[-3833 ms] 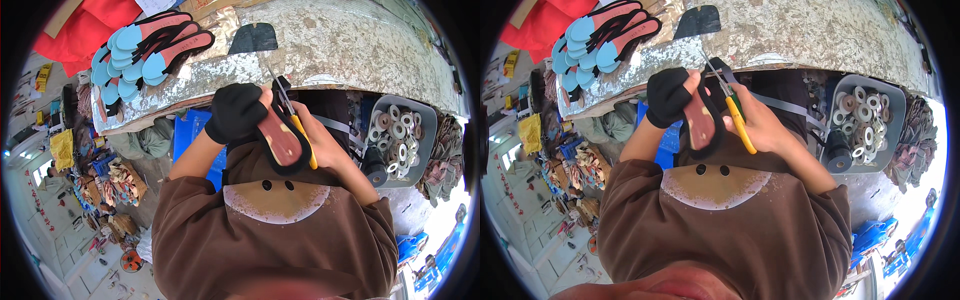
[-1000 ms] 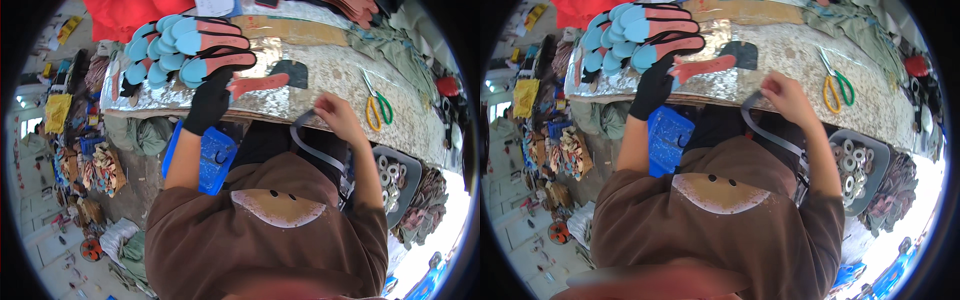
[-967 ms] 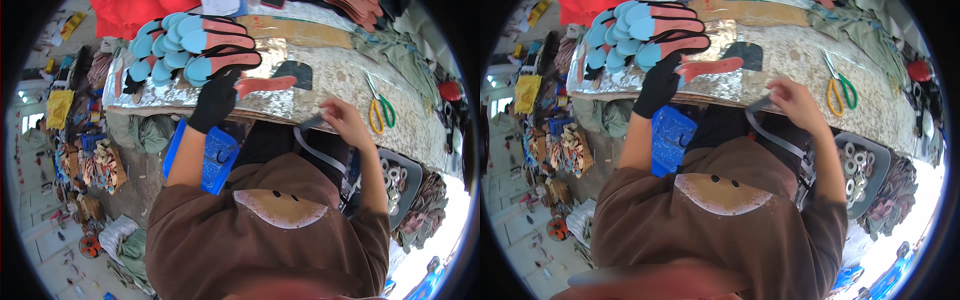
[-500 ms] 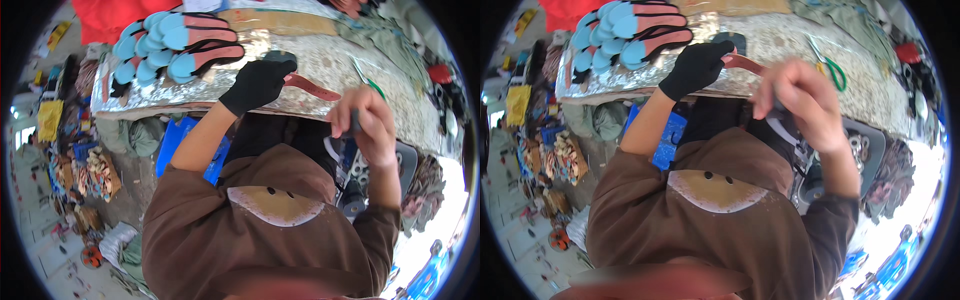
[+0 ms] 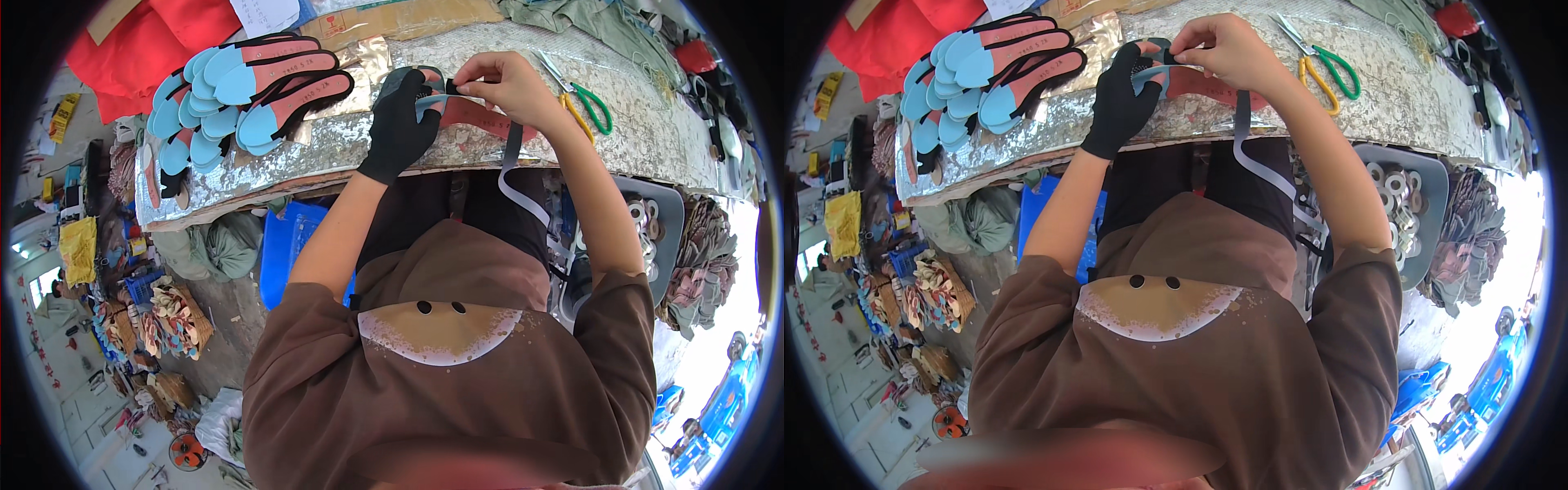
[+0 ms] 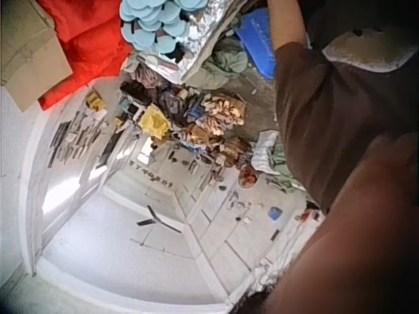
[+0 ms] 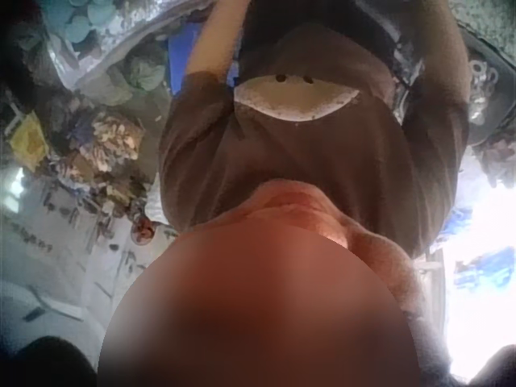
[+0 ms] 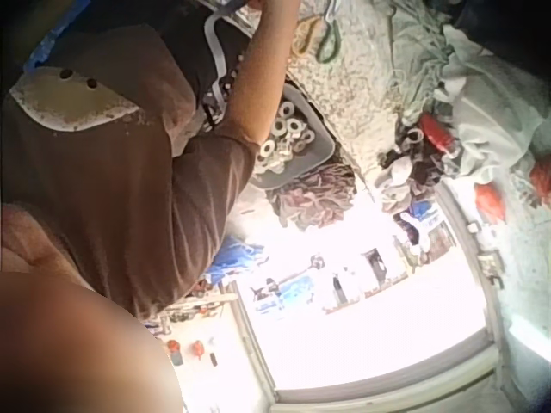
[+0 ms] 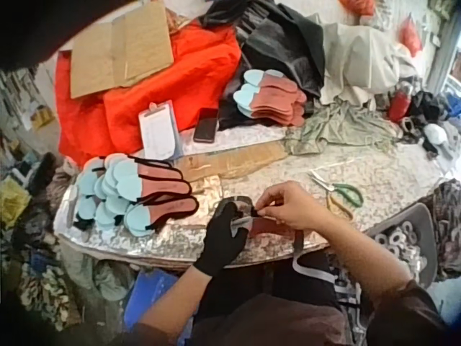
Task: Applying and trimming adhesive tape along the edge of shoe insoles.
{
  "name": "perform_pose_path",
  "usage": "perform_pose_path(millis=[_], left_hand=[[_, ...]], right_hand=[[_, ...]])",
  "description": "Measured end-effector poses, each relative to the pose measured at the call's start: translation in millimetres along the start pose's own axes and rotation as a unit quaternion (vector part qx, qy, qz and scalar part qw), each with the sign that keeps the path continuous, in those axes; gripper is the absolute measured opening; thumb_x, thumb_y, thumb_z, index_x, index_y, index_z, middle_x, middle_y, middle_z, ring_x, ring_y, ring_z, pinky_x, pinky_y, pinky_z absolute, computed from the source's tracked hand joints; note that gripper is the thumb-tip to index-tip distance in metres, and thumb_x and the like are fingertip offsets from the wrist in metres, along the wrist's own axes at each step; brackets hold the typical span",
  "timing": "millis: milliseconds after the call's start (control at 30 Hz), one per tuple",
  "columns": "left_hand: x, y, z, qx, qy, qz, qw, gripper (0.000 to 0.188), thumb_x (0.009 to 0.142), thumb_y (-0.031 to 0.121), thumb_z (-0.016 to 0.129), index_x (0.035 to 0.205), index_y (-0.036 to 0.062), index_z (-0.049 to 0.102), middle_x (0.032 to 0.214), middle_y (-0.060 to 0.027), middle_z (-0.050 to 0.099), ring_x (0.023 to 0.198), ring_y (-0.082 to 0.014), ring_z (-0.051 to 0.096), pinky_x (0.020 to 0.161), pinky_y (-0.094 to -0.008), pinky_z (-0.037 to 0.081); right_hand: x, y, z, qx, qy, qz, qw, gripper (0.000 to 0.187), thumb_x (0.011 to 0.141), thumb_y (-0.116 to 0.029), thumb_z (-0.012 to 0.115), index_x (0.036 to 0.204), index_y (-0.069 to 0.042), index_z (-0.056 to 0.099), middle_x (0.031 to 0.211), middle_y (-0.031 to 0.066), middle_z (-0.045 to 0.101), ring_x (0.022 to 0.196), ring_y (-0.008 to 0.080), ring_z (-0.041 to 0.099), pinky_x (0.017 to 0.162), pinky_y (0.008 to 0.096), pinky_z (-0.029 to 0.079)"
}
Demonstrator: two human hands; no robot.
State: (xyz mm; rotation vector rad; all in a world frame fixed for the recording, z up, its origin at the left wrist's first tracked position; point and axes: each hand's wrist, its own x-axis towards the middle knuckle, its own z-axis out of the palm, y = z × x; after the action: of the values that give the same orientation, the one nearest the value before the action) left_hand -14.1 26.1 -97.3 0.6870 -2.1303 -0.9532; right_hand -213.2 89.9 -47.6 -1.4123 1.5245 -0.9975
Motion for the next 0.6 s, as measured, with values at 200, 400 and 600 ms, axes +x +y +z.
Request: perform_pose_path(millis=[200,400,600], left_hand=[[-1.4,-0.5,0.6,-0.021,0.005,0.003,1.0,0.034,0.085,0.005,0.063,0.118,0.0059,0.056,0.104,-0.0124,0.067,0.097,-0.0242,0.069,0.082,-0.0339,0.053],[-0.3,0.7,2.9,-0.019,0.008,-0.002,1.0,0.035,0.084,0.006,0.063,0.118,0.0057,0.055,0.106,-0.0128,0.066,0.096,-0.0253,0.068,0.083,-0.0338,0.052],[-3.5,0.3,8.0,0.007,0.036,0.044,0.998,0.03,0.084,0.008,0.064,0.114,0.0068,0.057,0.099,-0.0136,0.065,0.089,-0.0296,0.067,0.077,-0.0368,0.051]], right_hand=[[11.6,6.9,1.7,-0.057,-0.028,-0.027,0.998,0.018,0.084,-0.012,0.071,0.1,-0.004,0.075,0.083,0.0078,0.072,0.074,0.0142,0.066,0.072,0.0281,0.053],[12.1,7.2,1.3,-0.064,-0.042,-0.017,0.997,0.019,0.083,-0.013,0.071,0.099,-0.005,0.076,0.087,0.0094,0.073,0.08,0.0167,0.069,0.078,0.0295,0.053],[-2.8,-1.8,23.2,-0.263,0.034,-0.079,0.961,0.017,0.082,-0.014,0.07,0.097,-0.008,0.074,0.088,0.0116,0.072,0.076,0.0236,0.068,0.073,0.0331,0.052]])
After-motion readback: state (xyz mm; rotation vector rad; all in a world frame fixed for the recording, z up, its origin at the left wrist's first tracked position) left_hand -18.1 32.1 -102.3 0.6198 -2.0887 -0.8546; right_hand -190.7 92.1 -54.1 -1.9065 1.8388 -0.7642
